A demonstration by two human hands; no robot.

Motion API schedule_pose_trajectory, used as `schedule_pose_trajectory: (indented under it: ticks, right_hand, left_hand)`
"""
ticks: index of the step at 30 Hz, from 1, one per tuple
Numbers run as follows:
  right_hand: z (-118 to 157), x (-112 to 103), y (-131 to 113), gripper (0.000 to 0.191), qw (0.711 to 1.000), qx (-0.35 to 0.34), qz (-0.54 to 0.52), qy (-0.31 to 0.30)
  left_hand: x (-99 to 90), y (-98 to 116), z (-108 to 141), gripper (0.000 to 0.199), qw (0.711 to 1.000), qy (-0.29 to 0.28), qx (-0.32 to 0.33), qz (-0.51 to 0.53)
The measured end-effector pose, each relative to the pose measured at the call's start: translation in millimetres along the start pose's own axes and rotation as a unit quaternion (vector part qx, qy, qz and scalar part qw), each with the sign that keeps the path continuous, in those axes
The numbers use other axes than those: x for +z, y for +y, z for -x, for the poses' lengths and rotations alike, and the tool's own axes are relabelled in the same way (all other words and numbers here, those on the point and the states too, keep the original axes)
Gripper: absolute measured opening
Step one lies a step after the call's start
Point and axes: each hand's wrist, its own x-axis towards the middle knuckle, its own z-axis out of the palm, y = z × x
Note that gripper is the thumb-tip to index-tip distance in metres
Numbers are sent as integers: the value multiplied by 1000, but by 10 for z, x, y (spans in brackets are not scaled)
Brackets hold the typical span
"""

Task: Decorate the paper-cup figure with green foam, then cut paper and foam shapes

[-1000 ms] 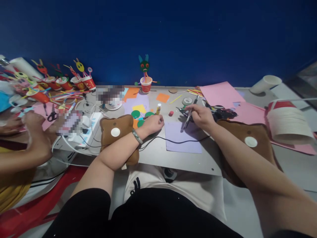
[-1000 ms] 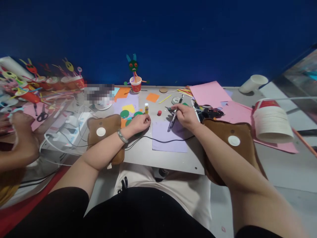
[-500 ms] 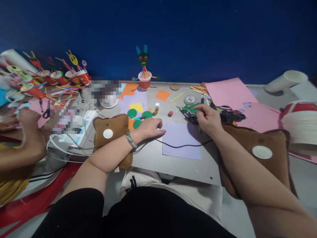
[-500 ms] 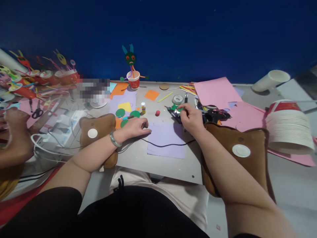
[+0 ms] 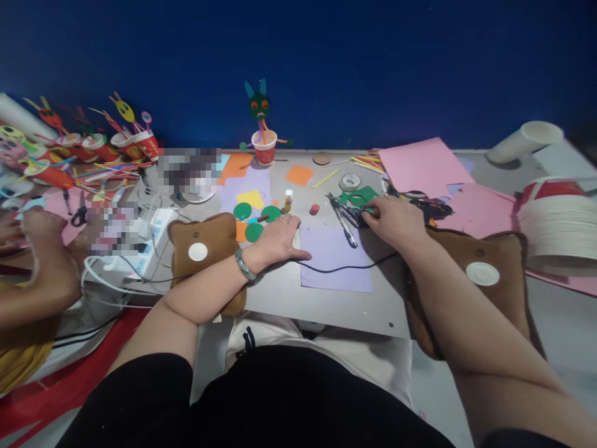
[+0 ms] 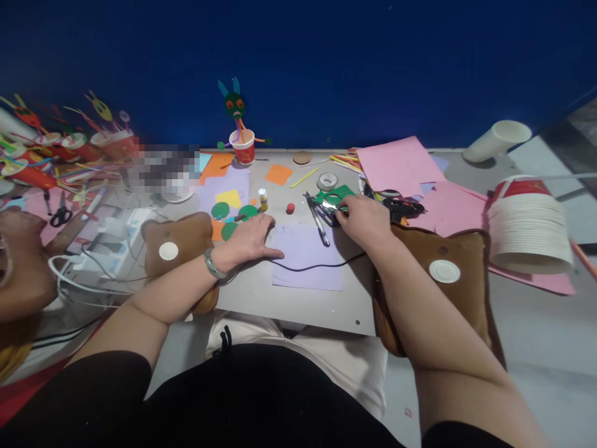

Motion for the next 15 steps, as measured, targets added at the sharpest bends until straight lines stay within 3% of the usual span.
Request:
schedule_pose_trajectory:
  ticks: [6, 11, 15]
  right_hand:
    - [-46, 42, 134, 18, 998, 20, 27, -47]
    - [-25, -172, -51, 22, 991, 58, 43, -116]
    - [23, -337, -214, 31, 986, 72, 81, -129]
  left_hand:
    - [50, -40, -54, 64, 999, -9, 8, 40]
    - [142, -93, -104, 42, 995, 19, 23, 100]
    - [196, -98, -122, 45, 993, 41, 17, 111]
